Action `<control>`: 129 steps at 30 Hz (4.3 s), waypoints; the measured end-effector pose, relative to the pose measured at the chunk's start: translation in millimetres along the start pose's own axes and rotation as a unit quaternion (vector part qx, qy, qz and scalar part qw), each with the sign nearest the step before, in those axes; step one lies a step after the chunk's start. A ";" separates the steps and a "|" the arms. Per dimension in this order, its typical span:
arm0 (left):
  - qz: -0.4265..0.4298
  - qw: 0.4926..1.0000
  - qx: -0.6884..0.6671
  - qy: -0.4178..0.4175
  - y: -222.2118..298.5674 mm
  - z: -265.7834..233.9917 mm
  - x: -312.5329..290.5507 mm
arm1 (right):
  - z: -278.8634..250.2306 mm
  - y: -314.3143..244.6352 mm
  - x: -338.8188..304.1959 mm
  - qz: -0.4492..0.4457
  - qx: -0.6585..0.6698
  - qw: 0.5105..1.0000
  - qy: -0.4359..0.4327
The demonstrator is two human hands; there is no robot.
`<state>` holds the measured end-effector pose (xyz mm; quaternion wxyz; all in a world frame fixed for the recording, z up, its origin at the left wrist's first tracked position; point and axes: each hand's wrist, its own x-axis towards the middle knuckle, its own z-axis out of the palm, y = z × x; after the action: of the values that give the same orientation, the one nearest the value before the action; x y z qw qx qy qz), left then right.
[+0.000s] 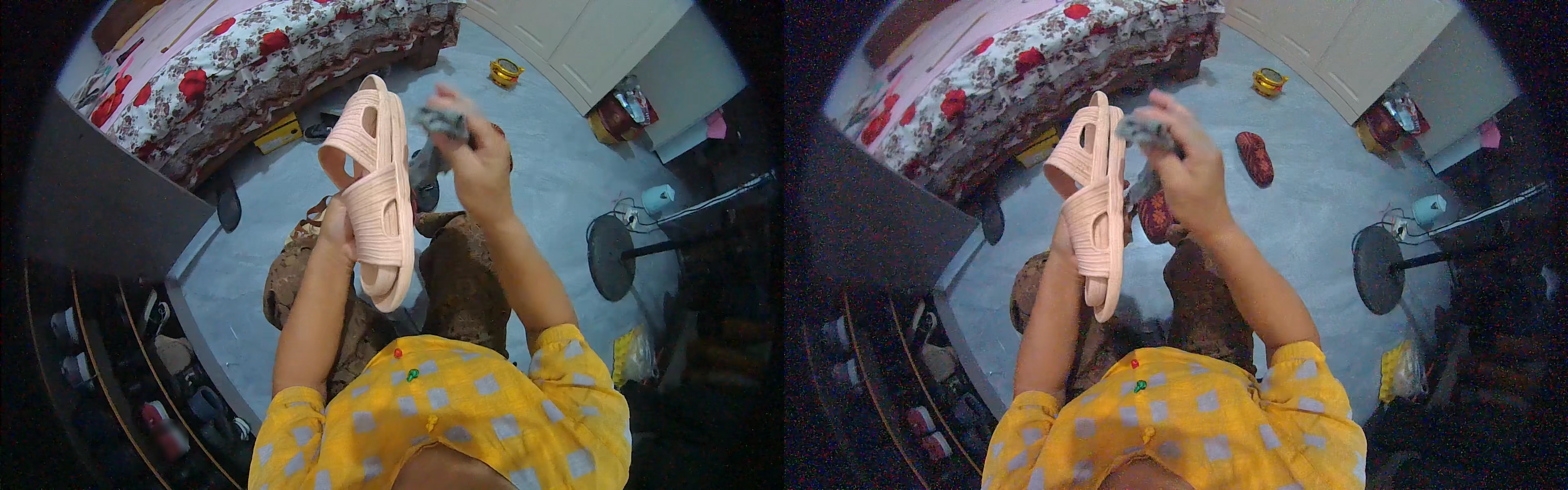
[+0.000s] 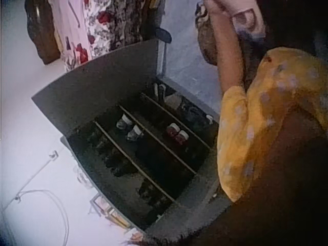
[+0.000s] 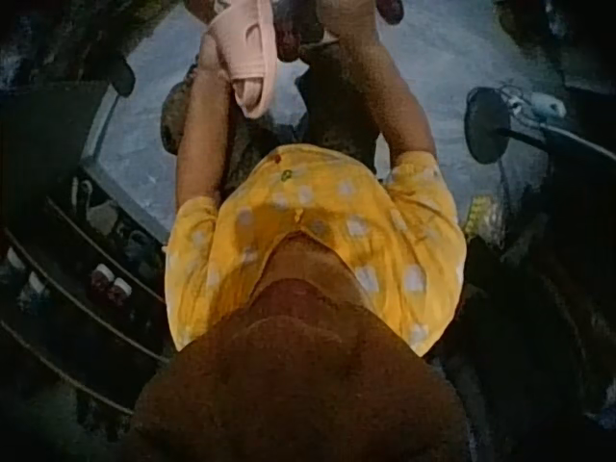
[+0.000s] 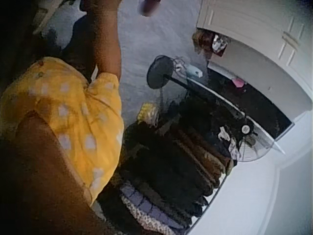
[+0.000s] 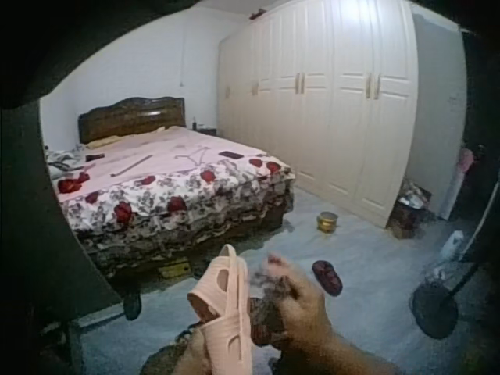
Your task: The person sits on the floor and wipes various shoes with a cloth. They handle a beige slipper, a black sneaker, a pink slide, and a yellow sandal, cleaning each one individually before placing them on a nearby shelf.
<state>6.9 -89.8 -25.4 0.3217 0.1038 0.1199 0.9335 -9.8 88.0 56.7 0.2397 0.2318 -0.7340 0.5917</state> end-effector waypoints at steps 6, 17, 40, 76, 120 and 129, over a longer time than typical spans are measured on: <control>0.025 0.993 0.037 0.108 -8.7 -1.2 1.5 | 6.2 8.3 24.5 -0.122 -0.174 0.977 -0.004; 0.062 0.975 0.052 0.207 -1.4 0.1 1.1 | -9.2 -14.8 -10.0 0.121 0.132 0.952 -0.247; 0.152 0.977 0.041 0.145 18.4 -20.0 -7.5 | 7.1 -39.8 -49.4 -0.045 -0.030 0.984 -0.170; 0.057 0.846 0.523 0.089 -17.8 31.5 -9.2 | -44.0 -7.2 20.5 0.117 -0.081 0.988 -0.053; 0.255 0.638 0.638 0.348 -0.5 -9.6 3.4 | -33.3 37.8 -4.9 -0.014 -0.201 0.980 0.009; 0.243 0.608 0.673 0.344 -7.4 -0.4 8.3 | 19.0 7.3 -15.4 -0.181 -0.283 0.934 -0.122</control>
<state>4.6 -79.1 -27.0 -0.1423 -0.0120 0.7863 0.6012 -3.9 71.7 38.0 0.3071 0.3533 -0.8401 0.2739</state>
